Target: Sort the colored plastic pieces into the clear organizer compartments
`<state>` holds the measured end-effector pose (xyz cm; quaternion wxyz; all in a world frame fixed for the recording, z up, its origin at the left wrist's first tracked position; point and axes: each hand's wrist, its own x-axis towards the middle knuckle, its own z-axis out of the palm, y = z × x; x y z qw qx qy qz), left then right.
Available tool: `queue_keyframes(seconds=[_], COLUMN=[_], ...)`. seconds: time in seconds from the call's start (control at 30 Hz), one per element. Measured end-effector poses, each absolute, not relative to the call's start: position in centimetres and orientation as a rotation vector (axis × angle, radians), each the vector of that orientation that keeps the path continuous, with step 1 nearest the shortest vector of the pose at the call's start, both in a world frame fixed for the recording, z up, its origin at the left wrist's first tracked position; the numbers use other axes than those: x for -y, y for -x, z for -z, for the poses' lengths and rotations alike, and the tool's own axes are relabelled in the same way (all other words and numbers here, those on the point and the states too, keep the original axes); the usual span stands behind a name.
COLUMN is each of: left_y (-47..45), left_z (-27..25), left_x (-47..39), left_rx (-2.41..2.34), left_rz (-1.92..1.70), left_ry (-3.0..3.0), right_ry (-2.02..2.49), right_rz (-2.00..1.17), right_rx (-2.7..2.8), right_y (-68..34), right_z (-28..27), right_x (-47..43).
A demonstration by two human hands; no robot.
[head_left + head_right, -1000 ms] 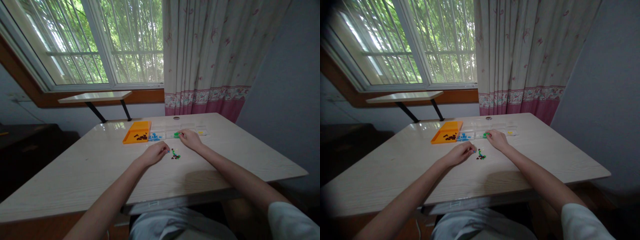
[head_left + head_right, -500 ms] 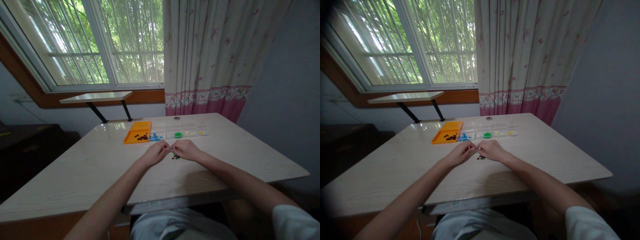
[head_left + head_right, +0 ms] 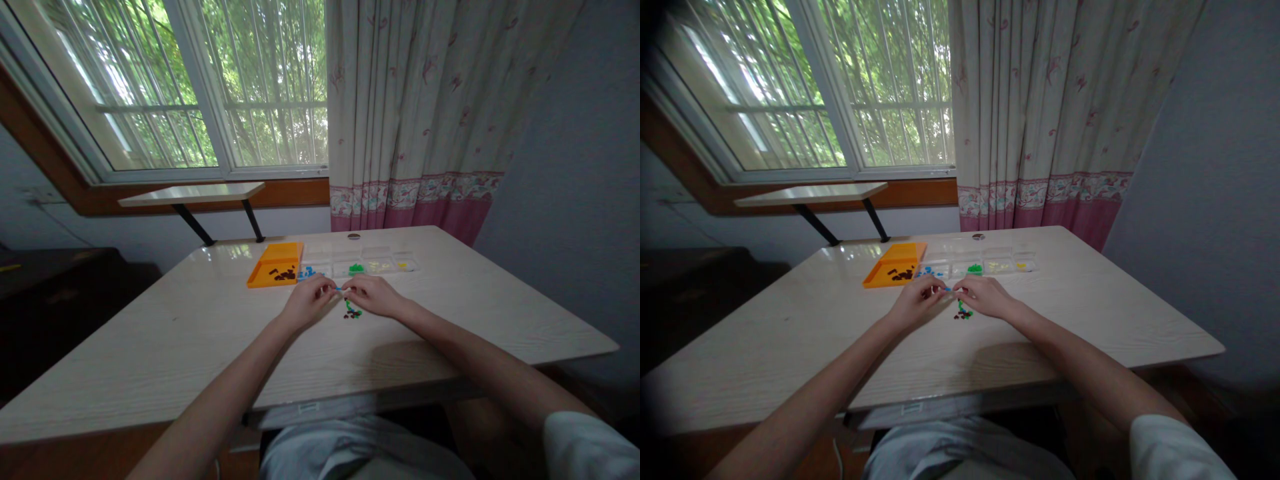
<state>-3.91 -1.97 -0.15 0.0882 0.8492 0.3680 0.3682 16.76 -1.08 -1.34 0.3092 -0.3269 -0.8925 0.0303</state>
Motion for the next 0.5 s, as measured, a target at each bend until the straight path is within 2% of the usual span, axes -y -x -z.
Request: queue_keyframes(seconds=[0.2, 0.5], left_y=[4.6, 4.63], left_z=[-0.39, -0.76], left_x=[1.69, 2.03], left_rx=[-1.26, -1.249], left_rz=[-1.56, -1.699], left_ry=[-2.427, -2.442], right_ry=[0.864, 0.912], right_rz=[-0.192, -0.228], right_rx=[2.514, 2.575], right_y=[-17.58, -17.52], right_z=[1.88, 1.94], right_x=[0.35, 0.2])
